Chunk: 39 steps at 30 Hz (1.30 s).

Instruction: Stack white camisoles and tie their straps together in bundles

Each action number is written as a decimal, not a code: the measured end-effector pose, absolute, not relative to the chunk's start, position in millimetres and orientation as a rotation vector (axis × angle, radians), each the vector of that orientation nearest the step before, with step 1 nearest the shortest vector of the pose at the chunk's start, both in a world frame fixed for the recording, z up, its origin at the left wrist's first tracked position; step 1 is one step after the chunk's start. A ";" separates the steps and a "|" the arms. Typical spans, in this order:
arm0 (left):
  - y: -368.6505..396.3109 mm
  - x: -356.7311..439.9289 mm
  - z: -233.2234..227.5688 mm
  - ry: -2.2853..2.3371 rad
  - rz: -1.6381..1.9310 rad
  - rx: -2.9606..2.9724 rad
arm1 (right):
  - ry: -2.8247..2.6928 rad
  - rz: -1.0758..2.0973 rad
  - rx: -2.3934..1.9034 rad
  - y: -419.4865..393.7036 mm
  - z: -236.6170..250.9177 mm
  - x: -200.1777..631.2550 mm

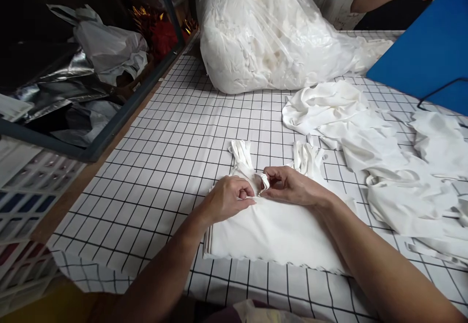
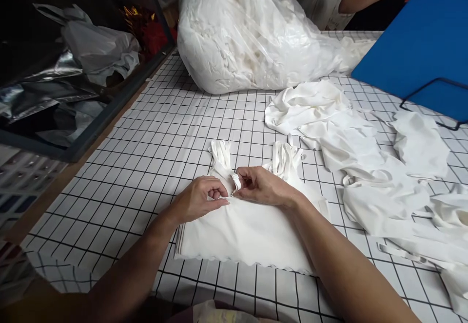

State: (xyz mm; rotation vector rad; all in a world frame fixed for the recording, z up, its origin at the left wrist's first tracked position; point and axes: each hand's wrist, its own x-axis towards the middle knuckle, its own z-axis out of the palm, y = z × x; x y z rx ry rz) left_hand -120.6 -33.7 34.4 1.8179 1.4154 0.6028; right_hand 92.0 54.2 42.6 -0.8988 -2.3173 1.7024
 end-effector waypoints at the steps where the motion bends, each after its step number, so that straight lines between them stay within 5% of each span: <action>1: -33.8 -120.9 33.5 1.404 0.609 1.813 | -2.327 1.701 -0.893 54.2 42.7 92.2; 27: -29.4 -115.0 37.1 1.472 0.516 1.797 | -2.362 1.469 -0.731 39.7 40.0 81.2; 33: -28.2 -113.2 39.6 1.544 0.503 1.660 | -2.023 1.660 -0.836 30.7 28.7 72.8; 39: -29.9 -111.9 42.6 1.614 0.454 1.562 | -1.557 2.186 -0.726 33.4 37.6 64.7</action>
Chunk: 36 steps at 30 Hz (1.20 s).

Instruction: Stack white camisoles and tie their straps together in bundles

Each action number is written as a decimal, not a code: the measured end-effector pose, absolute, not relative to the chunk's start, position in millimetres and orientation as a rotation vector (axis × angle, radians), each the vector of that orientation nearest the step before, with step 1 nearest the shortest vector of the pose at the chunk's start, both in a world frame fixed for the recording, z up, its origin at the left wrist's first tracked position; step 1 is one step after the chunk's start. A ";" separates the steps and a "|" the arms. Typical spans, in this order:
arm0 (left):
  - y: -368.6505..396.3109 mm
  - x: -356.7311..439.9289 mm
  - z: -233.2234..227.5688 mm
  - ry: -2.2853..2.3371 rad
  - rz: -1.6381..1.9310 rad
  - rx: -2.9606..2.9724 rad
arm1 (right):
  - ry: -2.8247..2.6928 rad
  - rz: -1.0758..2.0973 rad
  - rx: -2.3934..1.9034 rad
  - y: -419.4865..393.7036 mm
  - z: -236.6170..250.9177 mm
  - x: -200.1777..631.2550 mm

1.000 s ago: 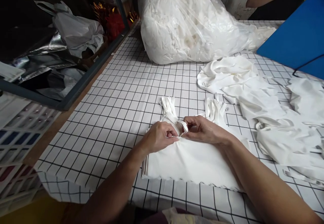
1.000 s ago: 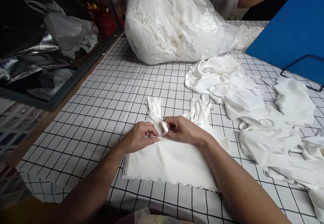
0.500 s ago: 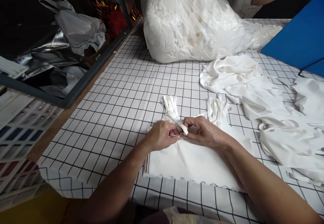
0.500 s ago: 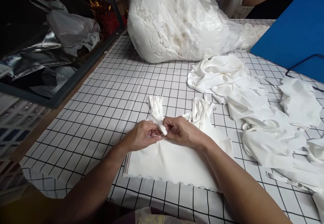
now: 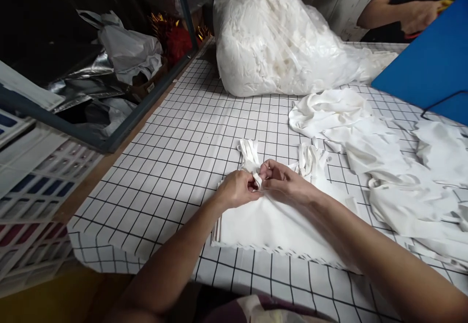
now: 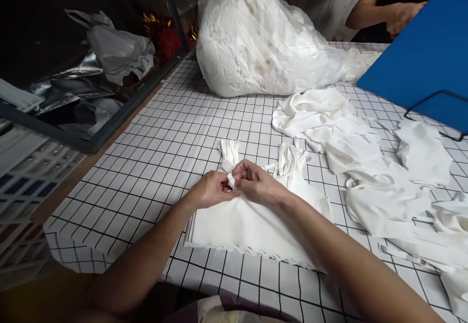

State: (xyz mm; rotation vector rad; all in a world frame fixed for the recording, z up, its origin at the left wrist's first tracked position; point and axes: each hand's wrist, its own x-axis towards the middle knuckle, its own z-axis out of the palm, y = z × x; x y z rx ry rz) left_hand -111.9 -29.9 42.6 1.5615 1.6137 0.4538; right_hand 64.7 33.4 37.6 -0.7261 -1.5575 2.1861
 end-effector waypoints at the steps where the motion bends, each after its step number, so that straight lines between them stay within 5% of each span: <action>1: -30.8 -111.6 43.2 1.590 0.468 1.564 | -1.496 2.247 -0.712 34.9 42.6 64.0; 6: -34.1 -110.6 44.7 1.557 0.502 1.608 | -1.370 2.291 -0.706 43.5 76.5 56.0; 14: -40.1 -111.2 42.5 1.607 0.434 1.769 | -1.647 1.880 -0.761 86.4 87.1 23.2; 20: -88.0 -113.2 30.3 1.843 0.703 2.278 | -2.364 1.106 -1.006 116.8 44.4 -1.6; 25: -129.0 -130.1 18.4 1.760 0.452 2.419 | -2.415 0.756 -1.230 119.2 40.2 -4.7; 31: -138.4 -146.9 6.2 1.832 0.389 2.376 | -2.364 0.274 -1.156 50.4 55.9 84.4; 36: -137.3 -158.6 -6.8 1.758 0.463 2.455 | -2.557 0.453 -1.058 -49.5 30.1 165.0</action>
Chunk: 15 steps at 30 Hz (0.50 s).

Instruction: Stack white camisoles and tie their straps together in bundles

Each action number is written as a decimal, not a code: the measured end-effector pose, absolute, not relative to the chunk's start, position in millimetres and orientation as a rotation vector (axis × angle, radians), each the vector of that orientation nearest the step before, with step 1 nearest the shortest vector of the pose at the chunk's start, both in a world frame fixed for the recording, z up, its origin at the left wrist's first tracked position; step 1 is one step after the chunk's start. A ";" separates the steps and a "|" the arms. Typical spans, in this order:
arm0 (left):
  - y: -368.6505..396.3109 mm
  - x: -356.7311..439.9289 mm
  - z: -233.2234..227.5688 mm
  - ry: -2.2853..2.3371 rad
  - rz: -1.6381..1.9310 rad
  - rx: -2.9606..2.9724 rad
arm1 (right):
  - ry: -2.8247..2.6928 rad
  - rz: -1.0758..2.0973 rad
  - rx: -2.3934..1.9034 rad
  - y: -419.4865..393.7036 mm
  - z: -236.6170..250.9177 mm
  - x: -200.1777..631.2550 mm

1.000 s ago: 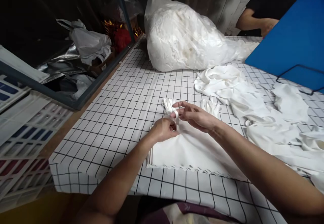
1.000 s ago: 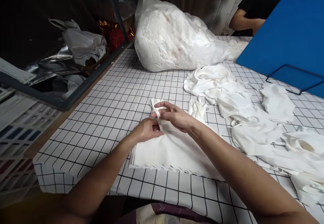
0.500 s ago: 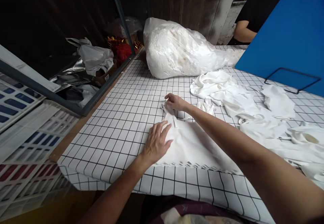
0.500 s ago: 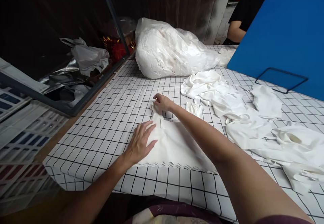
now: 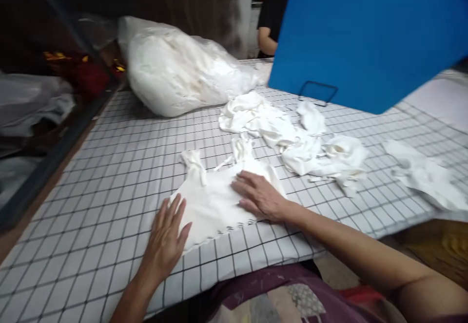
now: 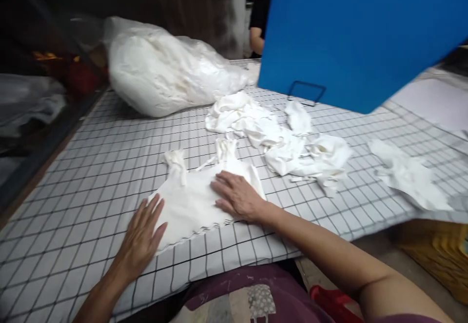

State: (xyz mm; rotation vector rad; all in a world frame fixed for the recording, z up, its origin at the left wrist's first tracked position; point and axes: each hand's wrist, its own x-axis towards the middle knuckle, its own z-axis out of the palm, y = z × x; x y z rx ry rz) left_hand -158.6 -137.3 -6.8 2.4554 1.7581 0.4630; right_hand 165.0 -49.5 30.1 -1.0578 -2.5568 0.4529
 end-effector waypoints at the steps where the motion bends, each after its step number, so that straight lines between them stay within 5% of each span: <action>1: -136.3 -161.0 -8.9 1.760 0.441 2.454 | -2.592 0.502 -1.074 -60.1 26.3 172.1; 5: -133.1 -169.8 -15.7 1.758 0.349 2.429 | -2.574 0.537 -1.118 -61.2 25.4 192.2; 9: -130.3 -176.5 -14.8 1.775 0.372 2.445 | -2.279 0.225 -1.471 -35.0 28.7 241.5; 15: -105.2 -125.8 37.2 1.667 0.668 2.515 | -2.058 0.200 -1.637 -16.0 43.5 329.7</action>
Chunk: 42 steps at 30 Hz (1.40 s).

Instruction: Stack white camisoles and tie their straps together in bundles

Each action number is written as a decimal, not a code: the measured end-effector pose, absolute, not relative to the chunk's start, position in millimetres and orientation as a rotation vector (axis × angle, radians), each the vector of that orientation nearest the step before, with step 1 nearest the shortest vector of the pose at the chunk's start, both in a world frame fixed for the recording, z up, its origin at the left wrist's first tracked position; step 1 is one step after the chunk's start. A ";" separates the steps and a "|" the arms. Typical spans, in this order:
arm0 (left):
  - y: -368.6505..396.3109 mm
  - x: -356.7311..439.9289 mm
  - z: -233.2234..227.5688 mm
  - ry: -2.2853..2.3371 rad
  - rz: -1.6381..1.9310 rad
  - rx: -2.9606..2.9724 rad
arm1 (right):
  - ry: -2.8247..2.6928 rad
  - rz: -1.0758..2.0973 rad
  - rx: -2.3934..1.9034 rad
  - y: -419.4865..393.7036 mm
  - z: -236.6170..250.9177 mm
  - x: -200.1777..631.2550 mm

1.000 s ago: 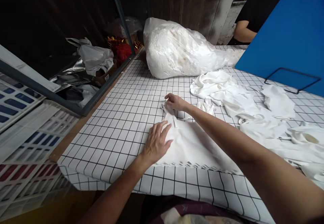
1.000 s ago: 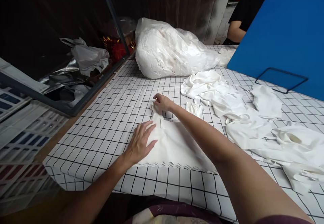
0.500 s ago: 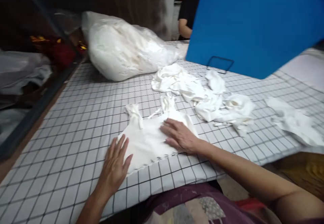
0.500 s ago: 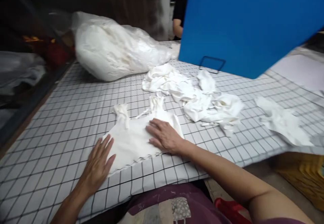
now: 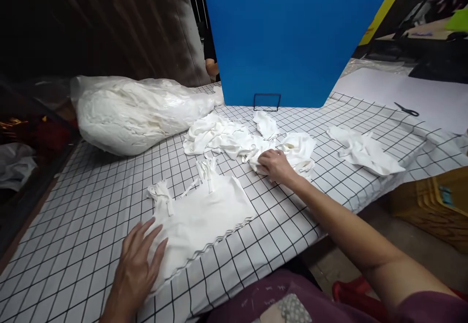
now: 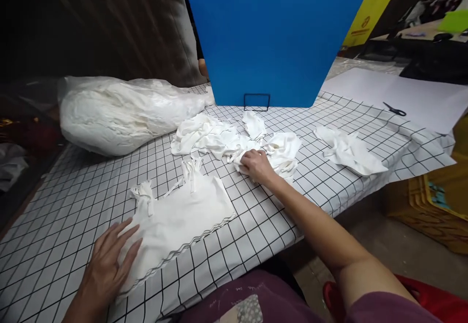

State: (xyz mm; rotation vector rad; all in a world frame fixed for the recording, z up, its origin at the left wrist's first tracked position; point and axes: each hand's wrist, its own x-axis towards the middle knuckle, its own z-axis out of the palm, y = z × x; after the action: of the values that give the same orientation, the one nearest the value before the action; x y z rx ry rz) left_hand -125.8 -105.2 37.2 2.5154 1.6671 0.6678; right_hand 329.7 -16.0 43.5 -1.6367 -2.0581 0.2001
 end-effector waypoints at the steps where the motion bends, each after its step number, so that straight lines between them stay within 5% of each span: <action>1: -98.5 -105.1 49.9 1.601 0.687 2.496 | -1.950 0.292 -1.570 -18.2 54.7 334.6; 5: -66.9 -1.9 90.3 1.321 0.742 2.301 | -1.520 0.556 -1.164 -38.5 127.4 326.5; 11: -40.0 113.8 111.6 0.815 0.775 1.791 | -1.275 0.543 -0.833 -59.7 202.1 310.4; 16: -52.1 126.8 96.9 0.668 0.560 1.462 | -1.316 0.571 -1.193 -39.3 139.7 343.4; 20: -57.6 125.0 73.1 0.920 0.489 1.505 | -1.415 0.301 -1.628 -43.4 76.6 375.7; 26: -52.3 144.5 63.4 1.136 0.457 2.065 | -1.524 0.467 -1.904 -118.2 49.7 386.8; 32: -25.4 197.8 43.6 0.885 0.505 2.817 | -1.658 0.208 -1.935 -154.6 24.5 369.5; 42: -15.2 207.9 72.0 0.561 0.406 2.097 | -0.556 1.268 -1.062 -132.9 68.9 382.6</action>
State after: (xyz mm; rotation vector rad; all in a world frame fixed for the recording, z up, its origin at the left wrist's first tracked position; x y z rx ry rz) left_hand 207.9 -15.2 72.0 2.0966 0.5606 0.4061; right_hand 382.6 -132.9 68.9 -1.0617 -0.5557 1.2683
